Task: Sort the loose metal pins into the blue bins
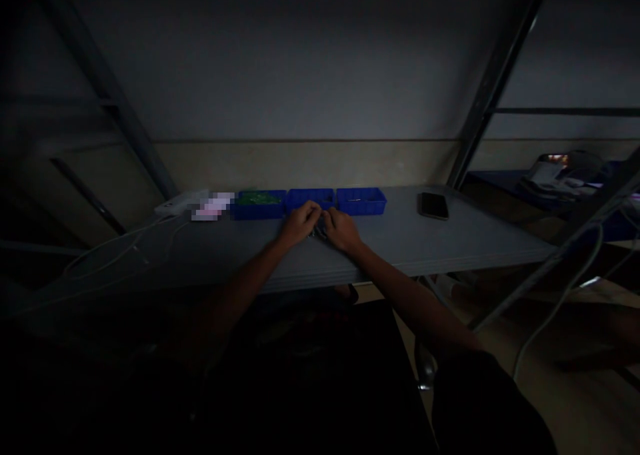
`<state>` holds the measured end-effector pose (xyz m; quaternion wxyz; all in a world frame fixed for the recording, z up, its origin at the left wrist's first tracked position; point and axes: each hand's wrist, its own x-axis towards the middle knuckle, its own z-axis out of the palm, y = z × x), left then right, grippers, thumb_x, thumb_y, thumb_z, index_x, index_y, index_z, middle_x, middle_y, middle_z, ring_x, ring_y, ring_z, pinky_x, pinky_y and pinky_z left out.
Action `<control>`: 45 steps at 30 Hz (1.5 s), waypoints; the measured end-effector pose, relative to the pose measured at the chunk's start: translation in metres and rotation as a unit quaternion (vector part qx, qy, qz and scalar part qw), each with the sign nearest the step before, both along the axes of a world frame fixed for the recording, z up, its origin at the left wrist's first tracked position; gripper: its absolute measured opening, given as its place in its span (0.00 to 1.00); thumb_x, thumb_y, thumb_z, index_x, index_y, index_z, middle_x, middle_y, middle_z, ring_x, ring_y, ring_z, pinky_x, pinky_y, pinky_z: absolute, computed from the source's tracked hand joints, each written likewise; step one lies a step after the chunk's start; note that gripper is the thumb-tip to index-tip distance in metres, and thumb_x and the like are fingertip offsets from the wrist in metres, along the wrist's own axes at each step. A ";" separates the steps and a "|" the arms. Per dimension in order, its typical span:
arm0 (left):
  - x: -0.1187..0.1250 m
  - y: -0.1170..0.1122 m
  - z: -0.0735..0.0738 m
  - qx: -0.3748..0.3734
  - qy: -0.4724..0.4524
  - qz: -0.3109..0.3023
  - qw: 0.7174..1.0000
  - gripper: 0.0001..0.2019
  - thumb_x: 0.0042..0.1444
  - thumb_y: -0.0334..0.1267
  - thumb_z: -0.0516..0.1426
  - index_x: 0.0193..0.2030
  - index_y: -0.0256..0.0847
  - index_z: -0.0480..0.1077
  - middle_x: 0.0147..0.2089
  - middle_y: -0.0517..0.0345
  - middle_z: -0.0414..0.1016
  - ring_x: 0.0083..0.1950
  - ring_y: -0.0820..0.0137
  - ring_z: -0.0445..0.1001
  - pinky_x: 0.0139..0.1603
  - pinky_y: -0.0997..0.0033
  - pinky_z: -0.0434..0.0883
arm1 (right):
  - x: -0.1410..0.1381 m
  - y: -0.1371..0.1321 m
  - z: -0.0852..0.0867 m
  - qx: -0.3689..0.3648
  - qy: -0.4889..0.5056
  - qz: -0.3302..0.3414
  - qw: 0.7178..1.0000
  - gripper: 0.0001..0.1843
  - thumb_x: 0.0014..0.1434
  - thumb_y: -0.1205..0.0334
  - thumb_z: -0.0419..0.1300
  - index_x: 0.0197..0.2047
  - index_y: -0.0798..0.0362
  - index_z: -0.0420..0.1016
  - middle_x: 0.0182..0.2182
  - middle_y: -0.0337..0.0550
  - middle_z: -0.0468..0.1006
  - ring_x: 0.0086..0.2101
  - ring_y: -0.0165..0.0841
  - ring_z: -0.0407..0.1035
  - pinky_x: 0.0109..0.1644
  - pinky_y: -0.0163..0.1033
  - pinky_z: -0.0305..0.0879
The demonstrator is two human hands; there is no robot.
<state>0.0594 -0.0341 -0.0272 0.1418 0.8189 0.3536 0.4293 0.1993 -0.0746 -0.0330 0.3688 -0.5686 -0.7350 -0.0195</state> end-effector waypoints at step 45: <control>0.000 -0.001 0.004 0.010 0.008 0.010 1.000 0.11 0.60 0.41 0.46 0.34 0.40 0.65 0.23 0.62 0.67 0.27 0.73 0.67 0.29 0.76 0.61 | 0.001 -0.006 -0.002 0.000 0.053 0.029 0.998 0.17 0.62 0.55 0.45 0.50 0.55 0.60 0.32 0.46 0.75 0.31 0.36 0.69 0.35 0.37 0.59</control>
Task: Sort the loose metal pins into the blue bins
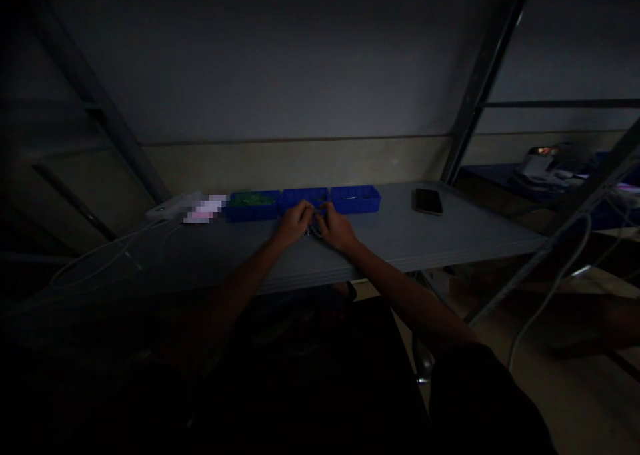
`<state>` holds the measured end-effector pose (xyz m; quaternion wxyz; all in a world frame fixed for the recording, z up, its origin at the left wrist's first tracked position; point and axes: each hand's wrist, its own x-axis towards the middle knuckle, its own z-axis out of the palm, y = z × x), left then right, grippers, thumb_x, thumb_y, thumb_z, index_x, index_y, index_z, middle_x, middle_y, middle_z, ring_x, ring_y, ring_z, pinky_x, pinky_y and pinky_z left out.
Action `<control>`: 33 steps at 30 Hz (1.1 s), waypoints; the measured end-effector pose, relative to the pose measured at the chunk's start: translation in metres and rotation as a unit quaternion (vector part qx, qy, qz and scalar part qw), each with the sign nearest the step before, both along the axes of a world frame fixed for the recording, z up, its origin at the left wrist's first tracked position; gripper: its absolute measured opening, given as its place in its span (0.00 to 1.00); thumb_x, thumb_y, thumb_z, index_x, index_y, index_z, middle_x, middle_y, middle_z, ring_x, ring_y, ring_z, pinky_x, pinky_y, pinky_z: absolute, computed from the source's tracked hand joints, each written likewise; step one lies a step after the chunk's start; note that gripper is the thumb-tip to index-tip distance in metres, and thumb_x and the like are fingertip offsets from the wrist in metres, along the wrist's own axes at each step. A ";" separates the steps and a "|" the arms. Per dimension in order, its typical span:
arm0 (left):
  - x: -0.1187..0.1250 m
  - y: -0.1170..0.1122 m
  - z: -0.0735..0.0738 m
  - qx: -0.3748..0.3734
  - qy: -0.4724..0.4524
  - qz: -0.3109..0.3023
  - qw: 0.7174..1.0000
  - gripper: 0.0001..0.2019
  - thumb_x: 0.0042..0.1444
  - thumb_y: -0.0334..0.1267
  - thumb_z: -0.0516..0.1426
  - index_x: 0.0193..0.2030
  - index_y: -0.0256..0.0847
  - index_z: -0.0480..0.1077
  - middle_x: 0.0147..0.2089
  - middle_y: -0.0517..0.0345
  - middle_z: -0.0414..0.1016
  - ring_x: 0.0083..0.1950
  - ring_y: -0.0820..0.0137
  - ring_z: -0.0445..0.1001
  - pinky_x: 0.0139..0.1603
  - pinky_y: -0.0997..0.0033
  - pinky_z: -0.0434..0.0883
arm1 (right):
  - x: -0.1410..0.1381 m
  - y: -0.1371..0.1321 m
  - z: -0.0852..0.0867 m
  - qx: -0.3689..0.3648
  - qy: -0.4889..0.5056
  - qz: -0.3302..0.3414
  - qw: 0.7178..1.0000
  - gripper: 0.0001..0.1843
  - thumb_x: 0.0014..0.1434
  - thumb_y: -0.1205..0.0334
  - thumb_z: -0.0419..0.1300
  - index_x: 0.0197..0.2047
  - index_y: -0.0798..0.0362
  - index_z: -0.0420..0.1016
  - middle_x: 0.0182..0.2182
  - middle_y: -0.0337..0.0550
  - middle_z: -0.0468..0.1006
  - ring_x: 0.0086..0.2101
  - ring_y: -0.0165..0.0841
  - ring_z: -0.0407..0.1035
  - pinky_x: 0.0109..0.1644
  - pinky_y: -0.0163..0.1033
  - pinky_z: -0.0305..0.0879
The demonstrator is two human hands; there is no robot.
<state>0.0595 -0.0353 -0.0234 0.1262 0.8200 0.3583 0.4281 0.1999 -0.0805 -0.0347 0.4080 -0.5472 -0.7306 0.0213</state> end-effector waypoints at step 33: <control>-0.001 -0.003 -0.001 -0.006 -0.002 -0.034 0.999 0.12 0.60 0.42 0.47 0.39 0.39 0.66 0.23 0.62 0.67 0.26 0.73 0.67 0.28 0.76 0.61 | 0.002 0.005 -0.003 0.016 -0.012 0.003 1.000 0.18 0.65 0.54 0.40 0.33 0.52 0.66 0.26 0.42 0.71 0.28 0.32 0.66 0.34 0.35 0.56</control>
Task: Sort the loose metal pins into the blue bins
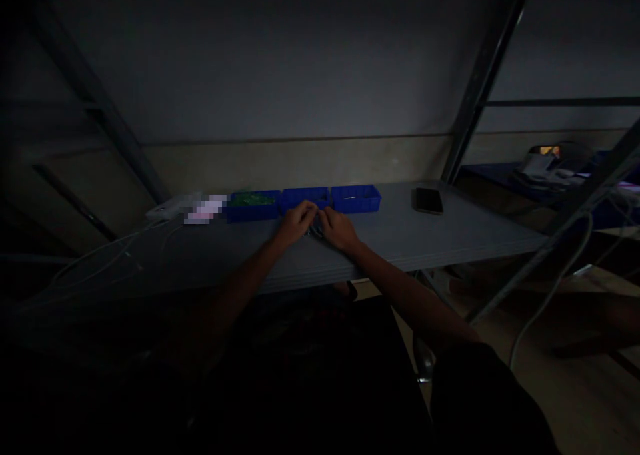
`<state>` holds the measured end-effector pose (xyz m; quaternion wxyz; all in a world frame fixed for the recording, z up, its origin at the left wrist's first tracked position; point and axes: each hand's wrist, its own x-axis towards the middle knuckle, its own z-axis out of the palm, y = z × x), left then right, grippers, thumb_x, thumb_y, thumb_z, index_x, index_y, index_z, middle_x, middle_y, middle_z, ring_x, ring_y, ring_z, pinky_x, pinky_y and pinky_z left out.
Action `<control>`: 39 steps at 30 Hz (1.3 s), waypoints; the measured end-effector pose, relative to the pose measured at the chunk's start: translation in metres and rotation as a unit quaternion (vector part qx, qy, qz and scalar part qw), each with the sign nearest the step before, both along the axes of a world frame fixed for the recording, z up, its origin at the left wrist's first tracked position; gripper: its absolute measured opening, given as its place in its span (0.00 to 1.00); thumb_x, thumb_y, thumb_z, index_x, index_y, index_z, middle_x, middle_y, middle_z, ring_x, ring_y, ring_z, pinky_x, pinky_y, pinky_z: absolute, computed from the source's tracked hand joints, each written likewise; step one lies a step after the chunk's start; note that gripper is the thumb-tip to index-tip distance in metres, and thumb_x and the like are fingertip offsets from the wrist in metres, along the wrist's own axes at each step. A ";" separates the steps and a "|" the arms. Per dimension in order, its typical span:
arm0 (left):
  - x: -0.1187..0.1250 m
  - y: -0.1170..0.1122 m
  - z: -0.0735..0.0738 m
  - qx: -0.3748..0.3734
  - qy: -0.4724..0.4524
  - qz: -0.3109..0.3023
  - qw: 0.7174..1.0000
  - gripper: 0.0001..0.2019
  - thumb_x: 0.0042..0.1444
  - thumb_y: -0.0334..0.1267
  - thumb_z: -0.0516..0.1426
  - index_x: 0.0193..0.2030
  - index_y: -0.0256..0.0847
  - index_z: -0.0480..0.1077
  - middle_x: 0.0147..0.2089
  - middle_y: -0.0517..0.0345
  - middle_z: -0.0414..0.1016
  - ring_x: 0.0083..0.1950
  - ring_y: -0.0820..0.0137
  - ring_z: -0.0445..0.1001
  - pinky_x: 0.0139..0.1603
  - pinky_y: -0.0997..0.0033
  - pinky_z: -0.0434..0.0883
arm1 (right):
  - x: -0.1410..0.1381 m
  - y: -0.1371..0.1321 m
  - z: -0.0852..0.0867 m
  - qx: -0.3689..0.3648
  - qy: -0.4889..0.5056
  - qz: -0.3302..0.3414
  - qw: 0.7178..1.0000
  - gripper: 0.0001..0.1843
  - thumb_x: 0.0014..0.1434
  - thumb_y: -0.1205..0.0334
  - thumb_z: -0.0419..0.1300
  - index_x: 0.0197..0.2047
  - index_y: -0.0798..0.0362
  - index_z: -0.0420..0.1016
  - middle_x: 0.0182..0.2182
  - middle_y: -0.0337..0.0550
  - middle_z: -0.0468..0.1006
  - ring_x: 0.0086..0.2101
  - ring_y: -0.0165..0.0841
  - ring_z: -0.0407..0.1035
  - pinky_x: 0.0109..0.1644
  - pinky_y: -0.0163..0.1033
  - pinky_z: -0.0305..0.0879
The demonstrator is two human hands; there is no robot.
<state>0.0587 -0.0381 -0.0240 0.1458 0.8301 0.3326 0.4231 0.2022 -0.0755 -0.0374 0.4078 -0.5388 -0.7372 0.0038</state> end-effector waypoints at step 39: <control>0.001 0.000 0.002 0.004 0.001 0.016 1.000 0.12 0.60 0.42 0.46 0.33 0.39 0.66 0.24 0.61 0.68 0.27 0.72 0.68 0.29 0.75 0.61 | -0.001 -0.006 0.004 -0.001 0.044 0.017 0.999 0.14 0.62 0.53 0.44 0.41 0.52 0.64 0.30 0.42 0.72 0.31 0.34 0.67 0.35 0.36 0.57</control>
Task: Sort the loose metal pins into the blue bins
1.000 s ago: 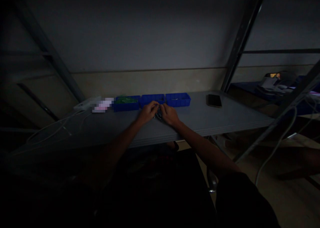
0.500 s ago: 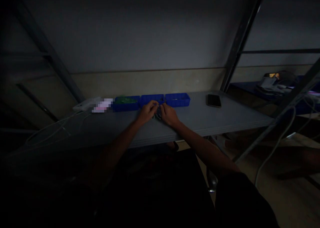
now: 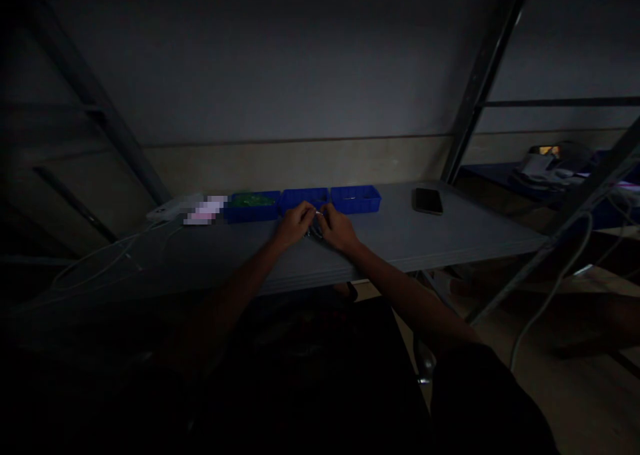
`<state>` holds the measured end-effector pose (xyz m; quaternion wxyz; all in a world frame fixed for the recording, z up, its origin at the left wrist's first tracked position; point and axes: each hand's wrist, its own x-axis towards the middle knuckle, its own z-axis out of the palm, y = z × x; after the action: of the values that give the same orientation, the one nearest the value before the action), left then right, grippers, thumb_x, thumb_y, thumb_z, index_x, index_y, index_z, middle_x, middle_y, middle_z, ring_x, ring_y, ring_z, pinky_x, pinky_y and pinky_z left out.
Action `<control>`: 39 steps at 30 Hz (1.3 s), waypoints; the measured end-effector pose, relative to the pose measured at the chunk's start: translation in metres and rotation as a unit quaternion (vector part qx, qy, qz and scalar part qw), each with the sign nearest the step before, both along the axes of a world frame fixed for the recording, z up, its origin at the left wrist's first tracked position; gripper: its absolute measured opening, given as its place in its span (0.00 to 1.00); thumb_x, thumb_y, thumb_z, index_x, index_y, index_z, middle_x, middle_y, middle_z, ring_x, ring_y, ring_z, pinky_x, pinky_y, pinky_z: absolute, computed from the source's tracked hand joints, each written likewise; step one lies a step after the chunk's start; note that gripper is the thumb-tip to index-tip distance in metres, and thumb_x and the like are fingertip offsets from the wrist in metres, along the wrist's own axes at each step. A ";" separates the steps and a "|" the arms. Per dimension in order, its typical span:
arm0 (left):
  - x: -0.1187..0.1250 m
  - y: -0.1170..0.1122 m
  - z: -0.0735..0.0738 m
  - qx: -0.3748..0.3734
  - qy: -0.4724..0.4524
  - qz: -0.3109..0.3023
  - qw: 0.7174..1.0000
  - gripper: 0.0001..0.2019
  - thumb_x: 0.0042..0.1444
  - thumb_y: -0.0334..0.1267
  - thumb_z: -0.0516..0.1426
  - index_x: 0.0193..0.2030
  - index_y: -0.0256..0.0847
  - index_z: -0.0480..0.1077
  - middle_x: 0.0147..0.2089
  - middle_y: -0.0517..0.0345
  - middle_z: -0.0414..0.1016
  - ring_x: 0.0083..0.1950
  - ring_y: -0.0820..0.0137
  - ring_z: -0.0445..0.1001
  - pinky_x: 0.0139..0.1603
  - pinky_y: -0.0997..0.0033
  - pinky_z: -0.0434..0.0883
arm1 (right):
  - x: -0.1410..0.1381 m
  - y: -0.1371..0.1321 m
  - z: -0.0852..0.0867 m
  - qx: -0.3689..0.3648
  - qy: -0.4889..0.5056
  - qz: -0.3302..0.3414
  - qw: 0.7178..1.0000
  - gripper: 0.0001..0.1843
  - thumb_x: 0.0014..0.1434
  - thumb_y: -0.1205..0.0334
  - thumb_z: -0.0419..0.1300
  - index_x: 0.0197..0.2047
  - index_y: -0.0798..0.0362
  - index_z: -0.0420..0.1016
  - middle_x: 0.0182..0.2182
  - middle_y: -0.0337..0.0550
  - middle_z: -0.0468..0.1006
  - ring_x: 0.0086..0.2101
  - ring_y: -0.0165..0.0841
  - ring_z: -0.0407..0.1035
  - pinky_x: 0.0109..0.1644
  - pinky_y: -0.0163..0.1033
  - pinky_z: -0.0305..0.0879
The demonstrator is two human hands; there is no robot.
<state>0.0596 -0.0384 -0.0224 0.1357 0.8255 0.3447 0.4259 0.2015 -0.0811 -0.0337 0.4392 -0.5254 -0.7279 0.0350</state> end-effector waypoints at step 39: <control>-0.016 0.024 0.010 0.070 0.018 0.179 0.981 0.13 0.53 0.30 0.49 0.45 0.38 0.67 0.44 0.46 0.71 0.50 0.59 0.66 0.52 0.58 0.62 | 0.000 0.008 -0.001 -0.059 -0.134 -0.055 0.988 0.14 0.61 0.60 0.48 0.33 0.56 0.72 0.35 0.51 0.74 0.37 0.35 0.67 0.42 0.38 0.58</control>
<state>0.0439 -0.0145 -0.0128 -0.0072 0.7652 0.4587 0.4516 0.2013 -0.0736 -0.0343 0.3071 -0.5899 -0.7466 -0.0171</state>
